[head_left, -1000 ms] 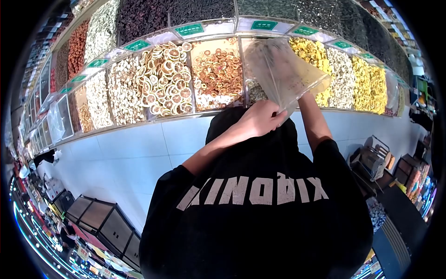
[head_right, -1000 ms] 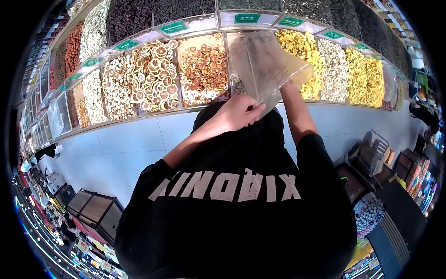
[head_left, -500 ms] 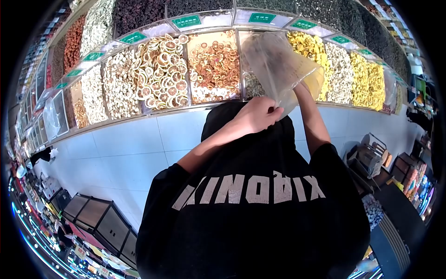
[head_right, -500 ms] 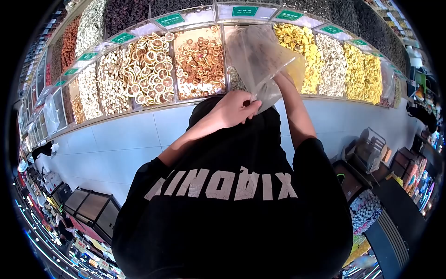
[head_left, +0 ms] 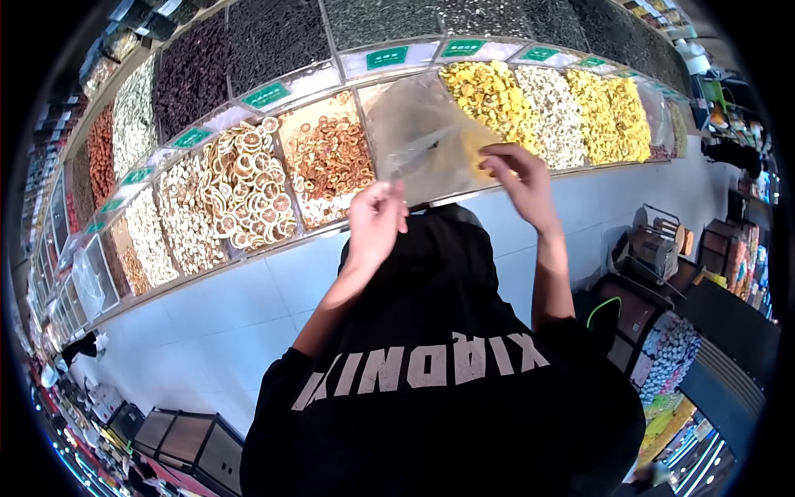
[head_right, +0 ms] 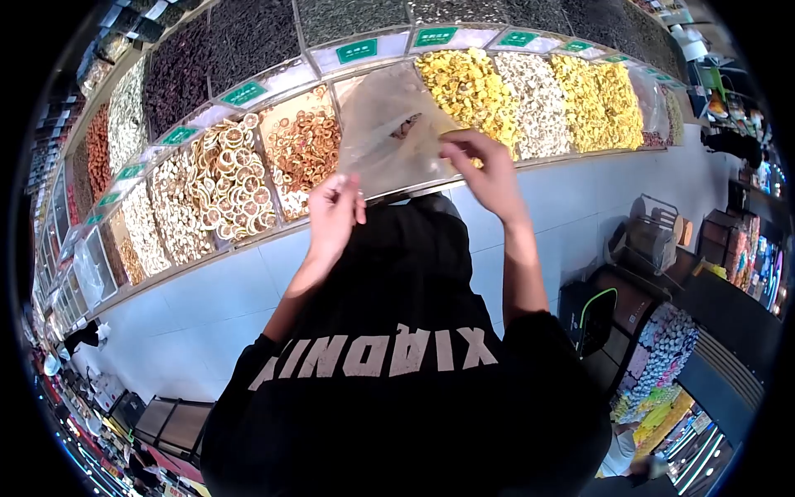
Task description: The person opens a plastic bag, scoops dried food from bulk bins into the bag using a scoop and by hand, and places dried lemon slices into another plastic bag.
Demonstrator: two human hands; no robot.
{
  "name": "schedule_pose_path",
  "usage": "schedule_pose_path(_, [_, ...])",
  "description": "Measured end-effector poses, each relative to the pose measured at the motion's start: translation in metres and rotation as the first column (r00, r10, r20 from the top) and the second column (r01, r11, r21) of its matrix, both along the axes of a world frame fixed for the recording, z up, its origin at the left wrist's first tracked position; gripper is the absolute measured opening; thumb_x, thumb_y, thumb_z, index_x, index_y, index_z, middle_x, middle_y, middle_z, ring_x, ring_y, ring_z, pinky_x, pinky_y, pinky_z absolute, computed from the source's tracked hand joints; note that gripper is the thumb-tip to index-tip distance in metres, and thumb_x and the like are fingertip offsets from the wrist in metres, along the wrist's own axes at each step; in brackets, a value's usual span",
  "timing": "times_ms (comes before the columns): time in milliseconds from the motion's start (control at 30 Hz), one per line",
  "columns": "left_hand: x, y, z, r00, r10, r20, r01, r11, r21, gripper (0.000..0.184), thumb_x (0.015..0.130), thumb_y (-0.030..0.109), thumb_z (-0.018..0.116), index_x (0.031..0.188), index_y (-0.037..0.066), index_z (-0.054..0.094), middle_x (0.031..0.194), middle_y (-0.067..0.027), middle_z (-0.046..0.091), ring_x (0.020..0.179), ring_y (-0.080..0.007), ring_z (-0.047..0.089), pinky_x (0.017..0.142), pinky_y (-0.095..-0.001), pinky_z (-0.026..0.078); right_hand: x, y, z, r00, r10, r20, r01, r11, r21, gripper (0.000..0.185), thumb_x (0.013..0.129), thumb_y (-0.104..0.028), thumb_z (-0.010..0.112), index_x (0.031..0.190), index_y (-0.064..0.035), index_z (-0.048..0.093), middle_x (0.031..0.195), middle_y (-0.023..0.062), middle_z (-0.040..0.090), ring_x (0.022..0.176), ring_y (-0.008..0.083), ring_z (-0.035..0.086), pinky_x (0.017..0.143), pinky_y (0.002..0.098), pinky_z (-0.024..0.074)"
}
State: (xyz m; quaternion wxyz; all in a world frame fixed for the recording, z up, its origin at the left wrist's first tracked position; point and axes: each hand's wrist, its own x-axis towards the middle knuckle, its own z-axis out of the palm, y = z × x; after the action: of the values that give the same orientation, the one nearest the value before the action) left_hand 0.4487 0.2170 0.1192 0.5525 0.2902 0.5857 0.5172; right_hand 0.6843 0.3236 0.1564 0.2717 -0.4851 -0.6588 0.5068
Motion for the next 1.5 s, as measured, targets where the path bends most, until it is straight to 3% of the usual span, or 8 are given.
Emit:
schedule_pose_path(133, [-0.005,0.019,-0.004,0.990,0.117,-0.083,-0.108,0.989,0.103,0.037,0.104,0.019,0.058,0.071,0.005,0.053,0.056,0.0017,0.052,0.050,-0.0042,0.048,0.050,-0.0215,0.038,0.055,0.025,-0.011,0.989,-0.063,0.134,0.028,0.968,0.250,0.050,0.089,-0.003,0.070,0.136,-0.0016,0.055,0.131,0.0136,0.064,0.116,0.0214,0.064,0.092,0.0339,0.0530])
schedule_pose_path(267, [0.017,0.039,-0.003,0.943,0.159,-0.293,-0.071,0.954,0.292,0.022,0.097,0.011,0.066,0.082,-0.005,0.062,0.094,-0.0057,0.059,0.072,-0.0073,0.051,0.062,-0.0233,0.040,0.035,0.047,-0.069,0.848,0.128,0.514,-0.314,0.903,0.294,0.123,0.061,-0.024,0.094,0.157,0.0000,0.020,0.160,0.0262,0.026,0.149,0.0411,0.024,0.124,0.0433,0.0212])
schedule_pose_path(467, [0.083,0.057,-0.005,0.832,-0.042,-0.554,0.245,0.923,0.298,0.018,0.092,0.012,0.070,0.086,-0.004,0.065,0.088,-0.0093,0.060,0.080,-0.0205,0.058,0.075,-0.0324,0.047,-0.067,0.073,-0.156,0.912,0.403,0.081,-0.346,0.645,0.681,0.059,0.087,-0.040,0.065,0.137,-0.0109,0.057,0.149,0.0095,0.048,0.143,0.0340,0.035,0.120,0.0522,0.0248])
schedule_pose_path(633, [0.095,0.042,-0.007,0.841,0.146,-0.522,-0.044,0.978,0.203,0.017,0.092,0.013,0.069,0.106,0.003,0.068,0.115,-0.0131,0.064,0.104,-0.0249,0.063,0.088,-0.0347,0.052,-0.086,0.108,-0.204,0.949,0.279,0.147,-0.299,0.944,0.138,0.047,0.097,-0.034,0.057,0.135,-0.0066,0.054,0.145,0.0112,0.052,0.132,0.0283,0.052,0.113,0.0420,0.0415])
schedule_pose_path(833, [0.112,0.017,-0.016,0.750,0.277,-0.600,-0.233,0.961,0.153,0.054,0.091,0.017,0.075,0.136,0.000,0.050,0.131,-0.0153,0.058,0.115,-0.0213,0.058,0.093,-0.0352,0.051,-0.105,0.114,-0.169,0.777,-0.159,-0.609,-0.107,0.920,-0.377,0.038,0.100,-0.022,0.052,0.134,-0.0040,0.051,0.132,0.0117,0.058,0.116,0.0227,0.060,0.104,0.0316,0.0499])
schedule_pose_path(967, [0.133,0.011,-0.006,0.459,0.356,-0.814,-0.302,0.924,0.234,0.084,0.083,0.026,0.084,0.148,-0.001,0.037,0.143,-0.0186,0.050,0.129,-0.0320,0.052,0.106,-0.0443,0.044,-0.060,0.064,-0.066,0.502,0.176,-0.847,-0.488,0.866,-0.109,0.030,0.091,-0.020,0.065,0.117,-0.0060,0.065,0.114,0.0079,0.068,0.102,0.0157,0.066,0.088,0.0307,0.0539])
schedule_pose_path(1133, [0.143,-0.034,-0.001,0.306,0.207,-0.929,-0.246,0.960,0.133,0.085,0.084,0.031,0.082,0.147,-0.002,0.036,0.142,-0.0182,0.050,0.128,-0.0337,0.050,0.106,-0.0447,0.042,-0.046,-0.003,-0.010,0.545,0.831,-0.111,-0.700,0.525,0.485,0.030,0.086,-0.028,0.071,0.106,-0.0075,0.064,0.114,0.0109,0.060,0.106,0.0253,0.059,0.089,0.0395,0.0490])
schedule_pose_path(1500, [0.172,-0.138,0.006,0.584,0.447,-0.677,-0.591,0.807,0.023,0.065,0.088,0.030,0.075,0.137,-0.002,0.047,0.132,-0.0165,0.057,0.119,-0.0290,0.055,0.099,-0.0424,0.046,-0.046,-0.072,-0.010,0.315,0.948,0.039,-0.555,0.150,0.818,0.014,0.071,-0.017,0.066,0.064,-0.0066,0.060,0.062,0.0046,0.057,0.065,0.0227,0.057,0.075,0.0327,0.0443])
